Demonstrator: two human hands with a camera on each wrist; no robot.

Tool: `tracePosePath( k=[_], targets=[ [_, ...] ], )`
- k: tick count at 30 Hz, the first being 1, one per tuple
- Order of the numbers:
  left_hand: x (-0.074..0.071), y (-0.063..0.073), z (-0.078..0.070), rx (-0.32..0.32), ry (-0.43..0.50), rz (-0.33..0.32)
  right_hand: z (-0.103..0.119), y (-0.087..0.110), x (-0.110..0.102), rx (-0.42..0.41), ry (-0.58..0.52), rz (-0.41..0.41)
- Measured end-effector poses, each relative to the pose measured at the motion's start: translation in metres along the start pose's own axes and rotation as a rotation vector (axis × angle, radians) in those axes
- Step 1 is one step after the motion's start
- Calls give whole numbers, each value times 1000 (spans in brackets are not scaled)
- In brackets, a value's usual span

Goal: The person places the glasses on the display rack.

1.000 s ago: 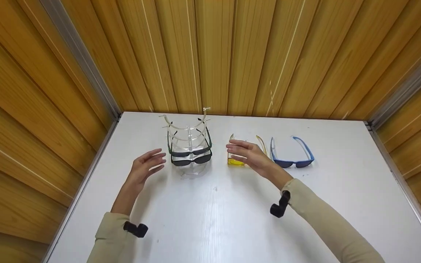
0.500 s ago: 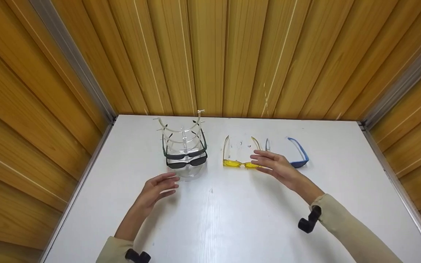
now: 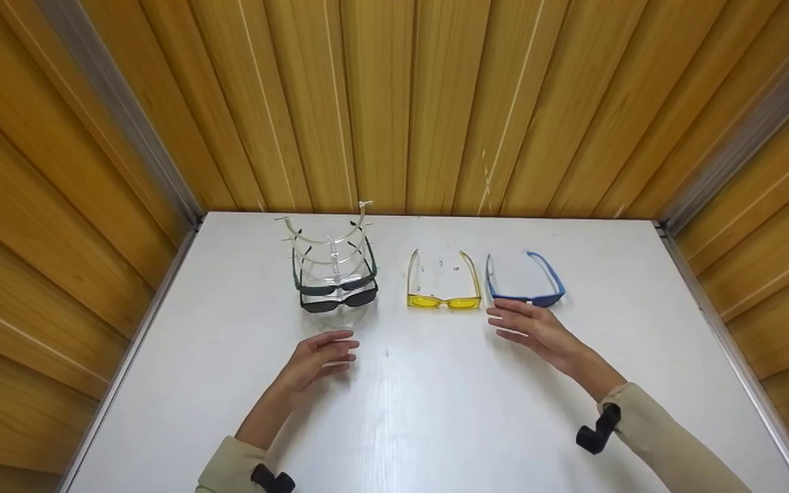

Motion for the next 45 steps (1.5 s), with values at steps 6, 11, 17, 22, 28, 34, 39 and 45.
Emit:
tracePosePath(
  k=[6,11,17,22,28,34,39,45],
  targets=[
    [3,-5,6,-8,6,-10,-14,1,-7,24,-12,0],
    [21,-18,6,19,12,11,-19,3,-23,33,-30,-44],
    [43,-36,6,25,76,0,-28,-1,-33,47,-58,-89],
    [63,-48,6,7,138,17,-36,-7,-28,70,-66,-94],
    [83,-62,4,6,210,24,-40,-16,-13,64,-129,-71],
    [97,-84,5,16,285,-27,-43,-28,-1,68,-177,-60],
    [104,-97,4,-16,296,-69,-45,-38,9,69,-235,-57],
    [112,-99,5,-37,296,-57,-45,-45,15,69,-289,-74]
  ],
)
Point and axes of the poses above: each hand's wrist, its own y-axis away from the middle knuckle, its own x-axis out of the palm, z = x × y, the point moved 9 cm from there along -y, towards the middle knuckle, and after that the axes turned 14 degrees about -z, right-handed, at the moved point
